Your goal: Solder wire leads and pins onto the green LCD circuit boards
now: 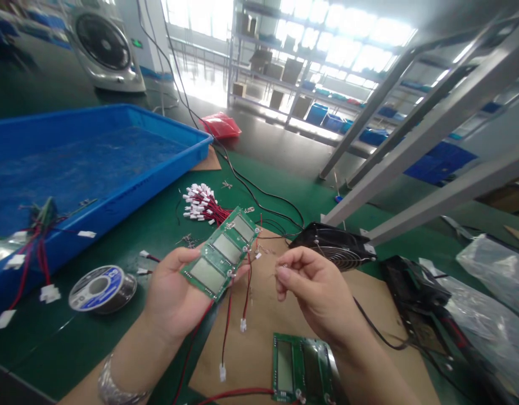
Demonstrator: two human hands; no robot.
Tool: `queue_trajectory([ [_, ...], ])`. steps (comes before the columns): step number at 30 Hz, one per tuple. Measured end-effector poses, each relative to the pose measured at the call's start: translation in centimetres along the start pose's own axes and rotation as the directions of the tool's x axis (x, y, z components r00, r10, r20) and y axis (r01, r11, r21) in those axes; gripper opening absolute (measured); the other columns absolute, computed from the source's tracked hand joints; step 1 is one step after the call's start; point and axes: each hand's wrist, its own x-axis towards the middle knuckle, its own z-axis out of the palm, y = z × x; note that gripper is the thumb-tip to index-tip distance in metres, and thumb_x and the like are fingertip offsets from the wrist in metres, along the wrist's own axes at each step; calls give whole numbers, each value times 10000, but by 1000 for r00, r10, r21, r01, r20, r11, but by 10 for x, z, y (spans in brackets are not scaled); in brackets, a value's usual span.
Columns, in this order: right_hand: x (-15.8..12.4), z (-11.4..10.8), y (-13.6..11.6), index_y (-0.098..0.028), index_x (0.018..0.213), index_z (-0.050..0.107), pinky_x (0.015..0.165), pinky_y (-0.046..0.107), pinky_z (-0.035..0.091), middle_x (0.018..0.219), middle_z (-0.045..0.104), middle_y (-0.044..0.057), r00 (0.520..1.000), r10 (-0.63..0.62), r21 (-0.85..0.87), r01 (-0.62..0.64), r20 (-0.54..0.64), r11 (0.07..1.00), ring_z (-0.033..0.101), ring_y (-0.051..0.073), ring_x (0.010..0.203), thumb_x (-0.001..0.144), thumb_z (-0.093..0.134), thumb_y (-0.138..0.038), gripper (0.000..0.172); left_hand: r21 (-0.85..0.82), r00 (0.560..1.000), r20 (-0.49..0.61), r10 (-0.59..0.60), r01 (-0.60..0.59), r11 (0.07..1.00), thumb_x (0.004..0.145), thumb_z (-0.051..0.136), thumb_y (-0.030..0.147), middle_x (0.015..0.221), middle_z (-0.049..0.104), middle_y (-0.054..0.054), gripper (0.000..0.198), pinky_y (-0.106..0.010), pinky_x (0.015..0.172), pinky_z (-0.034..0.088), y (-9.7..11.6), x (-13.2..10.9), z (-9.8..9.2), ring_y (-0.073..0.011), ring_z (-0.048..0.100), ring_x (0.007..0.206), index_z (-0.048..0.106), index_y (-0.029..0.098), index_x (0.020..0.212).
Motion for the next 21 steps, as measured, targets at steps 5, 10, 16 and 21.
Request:
queue_trajectory([
  [5, -1, 2, -1, -158, 726, 500, 466, 171, 449, 563, 582, -39, 1000, -10, 111, 7, 29, 994, 533, 53, 487, 681, 653, -199, 165, -47, 995, 87, -57, 61, 997, 708, 416, 193, 977, 650, -153, 410, -534, 819, 444, -6, -4, 0, -324, 571, 962, 544, 99, 1086],
  [10, -4, 6, -2, -161, 722, 491, 533, 175, 482, 648, 621, -20, 998, -13, 112, 6, 62, 994, 581, 57, 564, 695, 627, -142, 139, -18, 973, 185, -138, 144, 989, 739, 402, 190, 923, 664, -130, 340, -492, 847, 429, -11, -2, -1, -280, 589, 917, 593, 95, 1004],
  [16, -6, 11, -3, -159, 688, 499, 569, 184, 489, 667, 625, -12, 1000, -3, 32, 2, 29, 999, 592, 62, 582, 674, 628, -137, 131, 54, 974, 157, -162, 155, 986, 796, 395, 164, 813, 679, -83, 256, -432, 811, 455, -18, -1, -3, -229, 621, 807, 645, 132, 844],
  [21, -8, 11, 2, -168, 691, 525, 582, 221, 512, 673, 624, -10, 997, -41, -156, 30, -64, 987, 610, 92, 601, 664, 612, -145, 93, 111, 983, 131, -126, 112, 987, 776, 477, 181, 755, 684, -70, 197, -385, 770, 482, -21, -4, -4, -217, 624, 759, 667, 131, 797],
])
